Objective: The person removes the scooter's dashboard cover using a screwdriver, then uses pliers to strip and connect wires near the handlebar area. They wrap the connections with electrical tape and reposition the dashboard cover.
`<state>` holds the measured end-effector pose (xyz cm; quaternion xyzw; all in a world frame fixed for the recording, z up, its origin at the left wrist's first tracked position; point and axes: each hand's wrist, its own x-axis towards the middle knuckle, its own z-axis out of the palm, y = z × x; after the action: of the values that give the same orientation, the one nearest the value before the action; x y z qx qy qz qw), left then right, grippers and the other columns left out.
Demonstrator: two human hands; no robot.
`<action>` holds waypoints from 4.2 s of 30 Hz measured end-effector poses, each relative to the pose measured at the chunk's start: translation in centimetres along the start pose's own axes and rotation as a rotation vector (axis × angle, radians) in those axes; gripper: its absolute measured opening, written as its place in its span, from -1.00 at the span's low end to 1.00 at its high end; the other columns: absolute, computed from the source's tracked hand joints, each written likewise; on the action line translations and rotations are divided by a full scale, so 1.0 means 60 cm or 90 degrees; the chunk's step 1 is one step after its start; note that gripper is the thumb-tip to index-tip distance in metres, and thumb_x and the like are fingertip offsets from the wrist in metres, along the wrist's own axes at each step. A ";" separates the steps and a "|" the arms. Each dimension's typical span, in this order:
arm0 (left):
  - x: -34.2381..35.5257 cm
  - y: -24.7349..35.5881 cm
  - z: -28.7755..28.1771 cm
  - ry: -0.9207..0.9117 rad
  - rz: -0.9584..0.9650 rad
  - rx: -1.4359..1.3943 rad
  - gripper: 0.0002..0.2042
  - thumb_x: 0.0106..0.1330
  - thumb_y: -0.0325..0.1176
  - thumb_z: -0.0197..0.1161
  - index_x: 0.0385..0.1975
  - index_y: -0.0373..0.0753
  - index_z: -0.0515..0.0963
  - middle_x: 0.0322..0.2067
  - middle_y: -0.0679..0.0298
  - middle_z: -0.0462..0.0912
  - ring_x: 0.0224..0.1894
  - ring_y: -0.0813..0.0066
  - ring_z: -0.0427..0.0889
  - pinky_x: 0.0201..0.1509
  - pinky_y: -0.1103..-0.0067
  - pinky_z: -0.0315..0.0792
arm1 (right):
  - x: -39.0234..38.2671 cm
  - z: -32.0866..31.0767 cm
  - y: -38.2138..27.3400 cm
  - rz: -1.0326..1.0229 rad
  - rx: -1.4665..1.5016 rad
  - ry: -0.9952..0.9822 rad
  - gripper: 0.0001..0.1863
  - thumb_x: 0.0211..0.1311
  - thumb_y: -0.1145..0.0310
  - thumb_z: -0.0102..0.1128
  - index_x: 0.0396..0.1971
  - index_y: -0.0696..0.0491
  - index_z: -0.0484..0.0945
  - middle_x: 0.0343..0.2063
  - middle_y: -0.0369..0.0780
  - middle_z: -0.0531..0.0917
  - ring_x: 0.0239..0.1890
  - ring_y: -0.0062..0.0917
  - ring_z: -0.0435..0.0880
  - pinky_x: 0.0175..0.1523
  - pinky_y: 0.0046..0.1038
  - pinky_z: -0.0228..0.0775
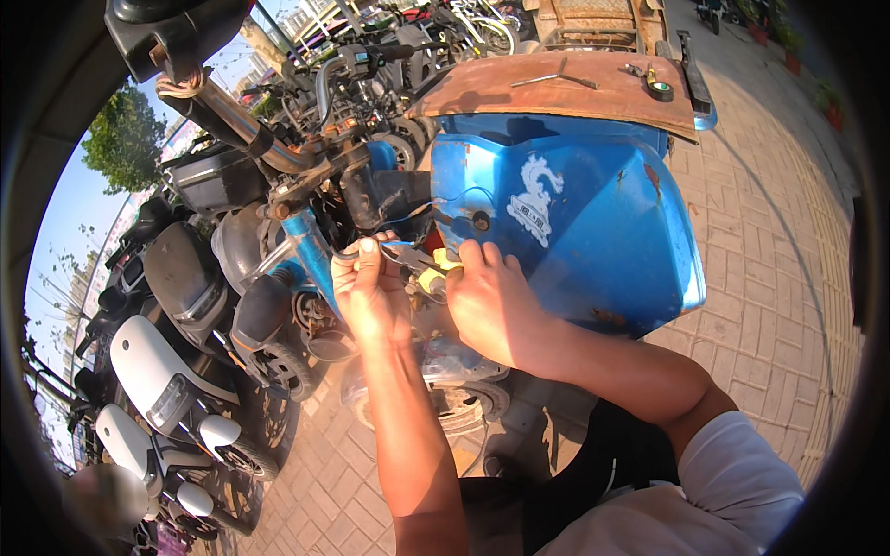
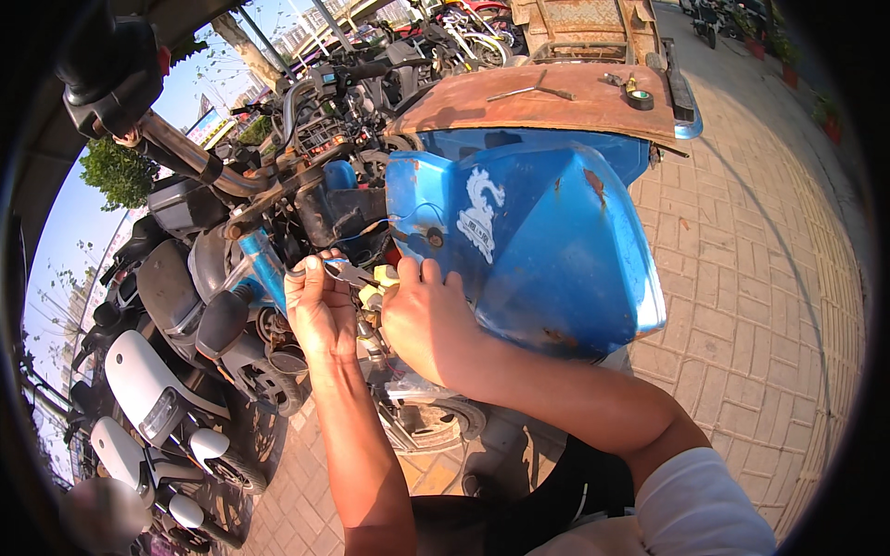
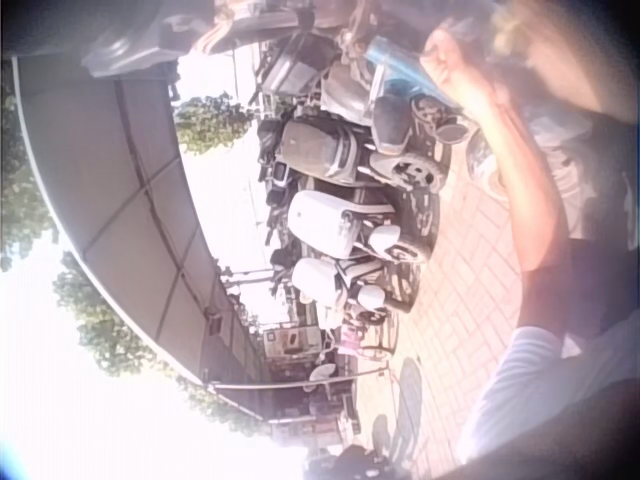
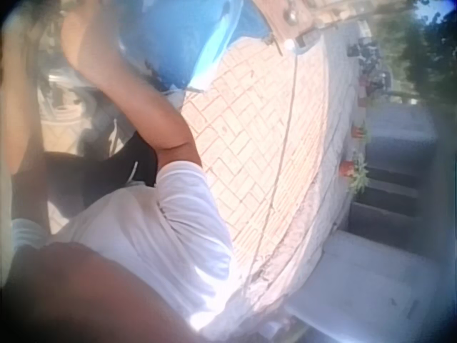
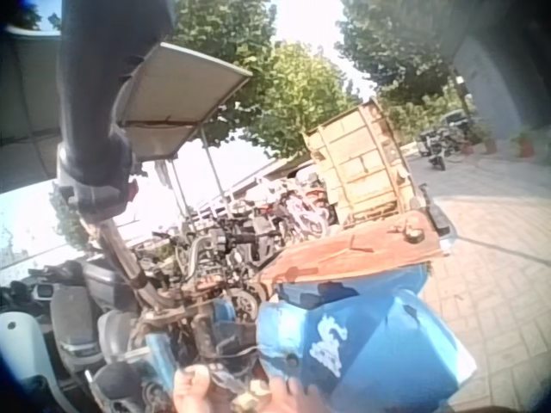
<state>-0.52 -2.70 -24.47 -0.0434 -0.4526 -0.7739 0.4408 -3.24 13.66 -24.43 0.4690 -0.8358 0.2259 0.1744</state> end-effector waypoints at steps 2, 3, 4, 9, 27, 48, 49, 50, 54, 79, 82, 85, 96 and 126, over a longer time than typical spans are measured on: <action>0.001 0.000 0.000 0.000 -0.001 0.004 -0.93 0.30 -0.46 0.26 -0.31 -0.24 0.51 -0.30 0.14 0.67 -0.22 0.37 0.66 -0.09 0.48 0.57 | -0.001 0.004 -0.003 0.006 -0.001 -0.009 -0.83 0.01 0.45 0.15 -0.40 0.21 0.60 -0.22 -0.08 0.43 -0.13 -0.23 0.41 -0.18 -0.23 0.30; 0.001 -0.001 0.000 -0.002 -0.002 0.005 -0.93 0.30 -0.46 0.25 -0.31 -0.24 0.51 -0.30 0.14 0.67 -0.22 0.37 0.66 -0.10 0.48 0.57 | -0.001 0.007 -0.004 0.008 0.002 -0.001 -0.83 0.02 0.45 0.14 -0.40 0.21 0.60 -0.23 -0.08 0.43 -0.13 -0.23 0.41 -0.18 -0.22 0.30; 0.001 -0.001 0.000 0.002 -0.005 0.000 -0.94 0.30 -0.46 0.25 -0.31 -0.24 0.51 -0.30 0.14 0.67 -0.22 0.38 0.66 -0.10 0.48 0.57 | -0.001 0.009 -0.005 0.007 0.001 0.006 -0.83 0.02 0.46 0.14 -0.40 0.21 0.60 -0.23 -0.08 0.43 -0.13 -0.23 0.41 -0.18 -0.22 0.30; 0.000 -0.004 0.002 0.002 0.013 0.010 -0.95 0.31 -0.47 0.23 -0.31 -0.24 0.51 -0.29 0.13 0.67 -0.23 0.38 0.66 -0.11 0.47 0.58 | -0.001 0.020 -0.006 0.008 -0.033 0.048 -0.86 0.01 0.46 0.14 -0.44 0.20 0.60 -0.27 -0.10 0.44 -0.16 -0.25 0.43 -0.20 -0.24 0.31; 0.003 -0.005 -0.001 0.026 -0.003 0.016 -0.96 0.32 -0.49 0.22 -0.30 -0.23 0.52 -0.31 0.17 0.67 -0.27 0.41 0.67 -0.12 0.48 0.58 | 0.002 0.050 0.004 0.005 0.009 0.123 -0.85 -0.15 0.42 0.19 -0.54 0.17 0.59 -0.33 -0.13 0.45 -0.26 -0.29 0.49 -0.25 -0.34 0.40; -0.011 0.037 0.026 0.088 -0.179 -0.036 -0.84 0.36 -0.33 0.20 -0.25 -0.30 0.50 -0.32 0.20 0.67 -0.20 0.33 0.69 0.05 0.30 0.55 | -0.008 0.079 -0.012 0.025 0.300 0.255 -0.66 -0.13 0.39 0.34 -0.32 0.25 0.56 -0.16 -0.03 0.43 -0.10 -0.16 0.51 -0.04 -0.21 0.47; -0.011 0.037 0.027 0.091 -0.178 -0.038 -0.85 0.36 -0.33 0.20 -0.26 -0.29 0.50 -0.33 0.20 0.67 -0.20 0.34 0.69 0.05 0.30 0.56 | -0.007 0.080 -0.011 0.023 0.301 0.257 -0.66 -0.14 0.39 0.34 -0.32 0.25 0.55 -0.17 -0.03 0.43 -0.10 -0.16 0.51 -0.04 -0.21 0.47; -0.011 0.036 0.029 0.093 -0.176 -0.042 -0.85 0.36 -0.33 0.20 -0.27 -0.29 0.50 -0.33 0.21 0.67 -0.21 0.34 0.69 0.05 0.30 0.56 | -0.007 0.081 -0.010 0.018 0.299 0.269 -0.65 -0.14 0.39 0.35 -0.31 0.25 0.55 -0.17 -0.03 0.43 -0.10 -0.15 0.51 -0.04 -0.21 0.47; -0.010 0.034 0.033 0.079 -0.173 -0.035 -0.85 0.35 -0.32 0.22 -0.29 -0.27 0.51 -0.35 0.23 0.67 -0.23 0.35 0.70 0.04 0.32 0.56 | -0.005 0.087 -0.006 0.018 0.318 0.267 -0.63 -0.15 0.40 0.35 -0.30 0.26 0.54 -0.15 -0.02 0.43 -0.09 -0.14 0.51 -0.04 -0.20 0.46; 0.001 0.036 0.027 0.066 -0.233 -0.032 -0.80 0.32 -0.27 0.25 -0.31 -0.31 0.54 -0.33 0.13 0.68 -0.29 0.36 0.68 -0.04 0.40 0.57 | -0.019 0.112 0.006 0.002 0.448 0.309 -0.67 -0.16 0.51 0.27 -0.30 0.28 0.51 -0.16 0.00 0.48 -0.24 -0.11 0.56 -0.19 -0.26 0.47; 0.005 0.036 0.027 0.081 -0.237 -0.025 -0.79 0.31 -0.28 0.27 -0.31 -0.33 0.54 -0.34 0.12 0.68 -0.30 0.36 0.67 -0.06 0.42 0.59 | -0.023 0.111 0.009 -0.005 0.467 0.299 -0.70 -0.15 0.44 0.31 -0.38 0.27 0.50 -0.16 0.01 0.44 -0.19 -0.11 0.54 -0.12 -0.22 0.44; 0.012 0.037 0.027 0.110 -0.244 -0.037 -0.79 0.29 -0.31 0.28 -0.33 -0.36 0.55 -0.36 0.13 0.67 -0.30 0.36 0.67 -0.10 0.43 0.60 | -0.028 0.110 0.013 -0.019 0.470 0.297 -0.69 -0.15 0.41 0.34 -0.41 0.26 0.48 -0.16 0.01 0.42 -0.17 -0.11 0.53 -0.10 -0.20 0.43; 0.007 0.045 0.020 0.135 -0.260 0.064 -0.87 0.30 -0.35 0.28 -0.31 -0.23 0.51 -0.39 0.29 0.63 -0.25 0.42 0.64 -0.04 0.45 0.56 | -0.061 0.122 0.022 -0.042 0.499 0.307 -0.69 -0.20 0.44 0.36 -0.41 0.19 0.46 -0.23 -0.07 0.40 -0.21 -0.17 0.53 -0.17 -0.22 0.46; -0.003 0.050 0.035 0.115 -0.232 0.147 -0.79 0.43 -0.22 0.11 -0.32 -0.23 0.54 -0.44 0.37 0.59 -0.31 0.50 0.60 -0.07 0.47 0.57 | -0.065 0.158 -0.001 -0.041 0.566 0.348 -0.69 -0.23 0.42 0.36 -0.43 0.18 0.49 -0.18 -0.04 0.42 -0.19 -0.14 0.51 -0.13 -0.19 0.44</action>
<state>1.06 -1.66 -21.34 0.1594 -0.4972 -0.7844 0.3347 -1.97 11.23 -34.32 0.4468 -0.5682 0.6680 0.1771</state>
